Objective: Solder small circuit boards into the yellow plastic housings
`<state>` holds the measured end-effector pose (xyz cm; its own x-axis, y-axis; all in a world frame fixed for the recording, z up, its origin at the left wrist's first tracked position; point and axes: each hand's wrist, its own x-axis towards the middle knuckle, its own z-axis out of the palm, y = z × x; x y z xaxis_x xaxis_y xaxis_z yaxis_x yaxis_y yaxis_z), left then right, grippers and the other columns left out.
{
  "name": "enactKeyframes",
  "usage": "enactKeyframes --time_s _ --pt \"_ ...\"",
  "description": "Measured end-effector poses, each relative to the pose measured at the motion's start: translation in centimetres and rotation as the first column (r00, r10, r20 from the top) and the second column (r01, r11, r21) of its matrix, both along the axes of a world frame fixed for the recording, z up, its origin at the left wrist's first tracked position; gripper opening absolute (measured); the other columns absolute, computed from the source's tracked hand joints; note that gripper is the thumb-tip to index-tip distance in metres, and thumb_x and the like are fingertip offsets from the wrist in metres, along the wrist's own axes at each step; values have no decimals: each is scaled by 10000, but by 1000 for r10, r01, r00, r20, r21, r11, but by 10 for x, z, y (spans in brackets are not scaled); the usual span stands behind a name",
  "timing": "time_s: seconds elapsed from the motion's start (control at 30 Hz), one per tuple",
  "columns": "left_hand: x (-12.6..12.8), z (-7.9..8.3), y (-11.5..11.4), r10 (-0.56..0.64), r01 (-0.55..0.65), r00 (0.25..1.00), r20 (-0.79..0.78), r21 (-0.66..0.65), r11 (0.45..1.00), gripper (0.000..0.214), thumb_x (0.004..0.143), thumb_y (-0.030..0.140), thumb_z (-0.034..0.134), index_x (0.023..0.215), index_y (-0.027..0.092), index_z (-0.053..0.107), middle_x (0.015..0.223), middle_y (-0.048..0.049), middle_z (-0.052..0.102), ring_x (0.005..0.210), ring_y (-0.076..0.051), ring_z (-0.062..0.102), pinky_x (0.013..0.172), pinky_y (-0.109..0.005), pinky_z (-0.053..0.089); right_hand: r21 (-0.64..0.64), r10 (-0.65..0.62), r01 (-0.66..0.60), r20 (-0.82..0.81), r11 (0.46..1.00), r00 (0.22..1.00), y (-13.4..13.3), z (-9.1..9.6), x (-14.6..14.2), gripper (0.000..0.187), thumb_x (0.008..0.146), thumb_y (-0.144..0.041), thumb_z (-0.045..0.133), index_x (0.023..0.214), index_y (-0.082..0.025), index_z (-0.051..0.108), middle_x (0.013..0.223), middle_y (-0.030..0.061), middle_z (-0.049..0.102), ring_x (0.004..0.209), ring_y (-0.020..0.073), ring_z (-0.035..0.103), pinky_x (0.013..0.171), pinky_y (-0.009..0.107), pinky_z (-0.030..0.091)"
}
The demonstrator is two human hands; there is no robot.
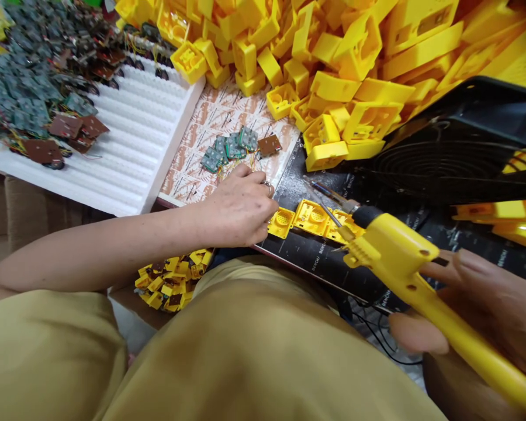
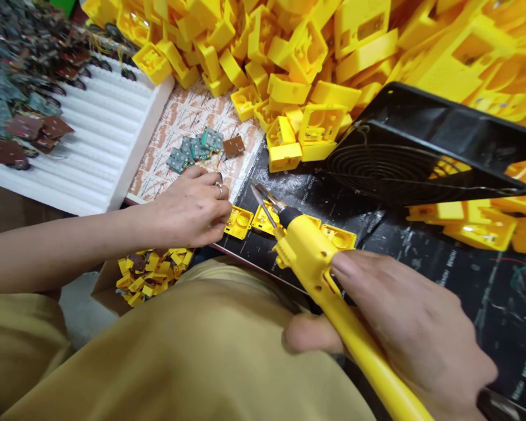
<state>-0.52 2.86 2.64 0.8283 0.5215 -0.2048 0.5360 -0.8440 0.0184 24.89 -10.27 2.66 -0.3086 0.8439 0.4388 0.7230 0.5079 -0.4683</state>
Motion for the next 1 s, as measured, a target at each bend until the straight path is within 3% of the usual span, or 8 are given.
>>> enactKeyframes --time_s 0.13,0.27,0.37,0.5,0.63,0.77,0.9,1.0 --pt "-2 14 6 45 -44 999 7 -81 996 192 794 319 563 743 177 680 736 -60 683 822 -227 566 771 -386 374 31 -36 35 28 999 999 8 0 -1 608 929 -466 533 1488 -281 381 718 -8 623 705 178 671 766 287 575" --pt "-3 22 47 205 -215 953 223 24 976 259 881 356 504 877 214 720 851 -60 701 875 -223 576 822 -397 401 133 14 -37 172 990 985 13 -3 0 678 889 -288 656 1498 -236 362 784 -2 652 707 148 665 754 224 545" --pt "0 2 91 240 -289 923 302 128 949 256 833 455 584 852 239 719 911 -89 696 1021 -292 550 896 -471 396 207 -28 -10 183 978 983 17 -6 -4 762 864 -209 693 1521 -211 307 775 -9 657 682 141 660 704 213 529" --pt "1 -25 121 208 -223 955 209 50 974 189 718 406 698 757 221 685 857 -88 685 1040 -324 571 902 -484 409 133 -13 -16 208 991 978 26 -11 -10 639 886 -177 666 1467 -220 404 598 -74 530 520 107 561 610 223 483" --pt "-6 -1 106 236 -229 932 276 -57 972 135 775 340 652 837 222 677 815 -40 690 867 -231 637 794 -369 462 137 79 -127 312 982 947 41 -23 -10 359 883 -159 659 1227 -196 562 788 -8 654 752 132 662 737 231 540" --pt "-9 25 69 205 -138 853 481 -171 976 156 840 300 598 943 212 676 884 -25 719 823 -170 659 776 -313 498 105 97 -129 273 986 957 54 -37 -25 347 874 -276 682 1164 -158 531 1021 98 685 985 236 671 849 375 586" --pt "-20 7 30 239 -41 647 724 -279 959 239 880 211 522 1086 197 642 1002 -40 731 841 -130 686 791 -283 550 167 36 -73 218 983 975 55 -50 -41 324 869 -181 675 1157 -175 526 997 76 697 886 194 678 834 361 592" --pt "-38 -12 8 124 162 691 712 -320 934 284 851 99 451 1027 205 647 1108 -50 724 993 -124 692 871 -266 561 136 40 -65 177 989 983 50 -55 -39 397 850 -232 712 1196 -183 524 1050 80 699 947 201 683 950 405 560"
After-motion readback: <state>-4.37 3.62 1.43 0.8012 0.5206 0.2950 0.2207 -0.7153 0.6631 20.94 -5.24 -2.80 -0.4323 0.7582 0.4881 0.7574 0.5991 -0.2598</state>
